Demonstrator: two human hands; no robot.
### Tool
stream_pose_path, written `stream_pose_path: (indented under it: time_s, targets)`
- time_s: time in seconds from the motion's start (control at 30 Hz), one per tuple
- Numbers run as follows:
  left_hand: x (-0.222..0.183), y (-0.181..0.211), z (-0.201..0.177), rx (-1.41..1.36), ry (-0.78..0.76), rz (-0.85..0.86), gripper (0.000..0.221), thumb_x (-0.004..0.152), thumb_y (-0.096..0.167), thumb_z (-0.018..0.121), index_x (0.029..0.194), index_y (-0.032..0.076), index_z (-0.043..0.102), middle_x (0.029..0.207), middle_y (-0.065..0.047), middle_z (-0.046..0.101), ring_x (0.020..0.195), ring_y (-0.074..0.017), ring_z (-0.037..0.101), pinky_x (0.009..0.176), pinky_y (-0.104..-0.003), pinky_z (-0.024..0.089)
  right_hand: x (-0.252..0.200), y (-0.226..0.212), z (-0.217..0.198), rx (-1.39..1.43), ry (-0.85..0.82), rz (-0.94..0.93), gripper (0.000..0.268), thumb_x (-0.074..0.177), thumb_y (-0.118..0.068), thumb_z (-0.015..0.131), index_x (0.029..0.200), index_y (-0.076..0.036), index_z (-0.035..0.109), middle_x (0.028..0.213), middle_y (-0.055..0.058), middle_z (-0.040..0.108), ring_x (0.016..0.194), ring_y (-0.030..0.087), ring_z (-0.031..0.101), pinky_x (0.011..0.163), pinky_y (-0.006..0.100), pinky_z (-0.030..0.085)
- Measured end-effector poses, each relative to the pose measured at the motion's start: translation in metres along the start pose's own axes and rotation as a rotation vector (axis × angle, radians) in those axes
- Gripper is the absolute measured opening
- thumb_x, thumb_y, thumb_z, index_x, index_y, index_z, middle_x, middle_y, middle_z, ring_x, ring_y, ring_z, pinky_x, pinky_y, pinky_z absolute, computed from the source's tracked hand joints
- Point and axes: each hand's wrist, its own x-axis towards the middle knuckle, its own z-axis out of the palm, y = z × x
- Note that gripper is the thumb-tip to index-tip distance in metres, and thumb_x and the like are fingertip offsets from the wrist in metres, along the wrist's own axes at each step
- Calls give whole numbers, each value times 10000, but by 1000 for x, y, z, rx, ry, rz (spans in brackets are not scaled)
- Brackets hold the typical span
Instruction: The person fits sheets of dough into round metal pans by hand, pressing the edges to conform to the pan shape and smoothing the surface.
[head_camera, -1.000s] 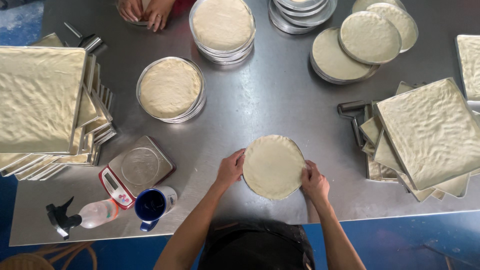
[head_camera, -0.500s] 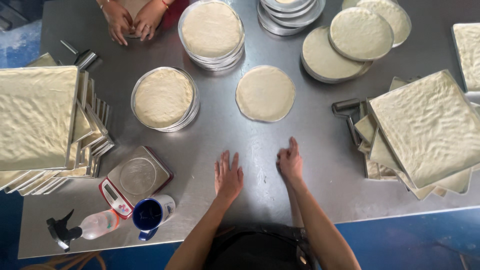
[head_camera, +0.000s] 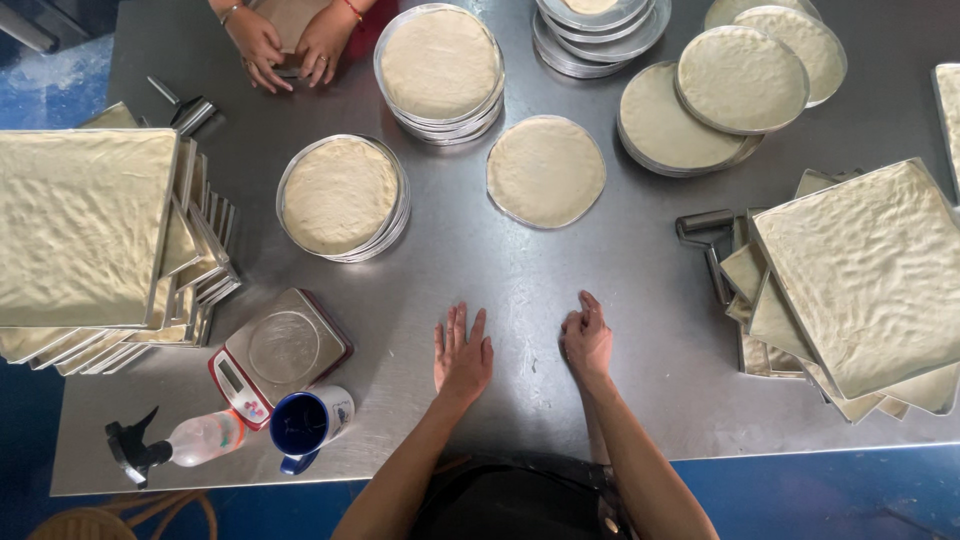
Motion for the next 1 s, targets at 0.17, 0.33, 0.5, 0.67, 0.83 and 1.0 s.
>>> stream_pose_path:
  time_s: [0.17, 0.33, 0.5, 0.67, 0.83, 1.0]
  targets:
    - [-2, -1, -3, -15, -4, -4, 584, 1049, 391, 344, 1594, 185, 306, 1685, -139, 156, 1566, -298, 107, 1249, -533, 113, -4, 0, 4, -52, 81, -110, 349, 990, -90, 530, 1306, 12, 637, 734, 72, 702, 609, 117, 656, 621, 288, 541]
    - [0, 0, -6, -10, 21, 19, 588, 1037, 381, 357, 1585, 171, 318, 1676, -151, 173, 1555, -310, 123, 1233, -539, 121, -4, -4, 3, 10, 41, 14, 313, 999, -114, 512, 1241, 8, 668, 721, 68, 693, 568, 131, 632, 570, 298, 533]
    - [-1, -2, -8, -15, 9, 15, 579, 1045, 385, 355, 1583, 173, 326, 1676, -153, 179, 1558, -308, 132, 1240, -537, 125, -5, 0, 7, -20, 70, -31, 295, 989, -112, 510, 1191, -11, 700, 736, 52, 707, 589, 129, 657, 590, 297, 542]
    - [0, -1, -7, -35, -24, 2, 578, 1048, 384, 346, 1588, 179, 311, 1684, -142, 163, 1560, -296, 120, 1246, -528, 117, -2, 5, 8, -67, 84, -41, 286, 977, -117, 529, 1171, -37, 723, 744, 54, 720, 611, 135, 679, 618, 302, 548]
    - [-1, -4, -5, -26, -46, 1, 579, 1048, 384, 335, 1589, 186, 285, 1681, -136, 134, 1552, -292, 84, 1233, -535, 105, -7, 4, 8, -44, 68, 24, 292, 982, -130, 525, 1177, -34, 720, 742, 52, 716, 598, 126, 665, 604, 297, 540]
    - [14, 7, -5, -16, -17, 2, 595, 1043, 375, 370, 1596, 173, 288, 1675, -188, 133, 1554, -376, 62, 1214, -637, 84, 8, 1, 8, 36, 1, 91, 283, 997, -116, 520, 1188, -17, 704, 743, 55, 706, 591, 128, 651, 576, 287, 535]
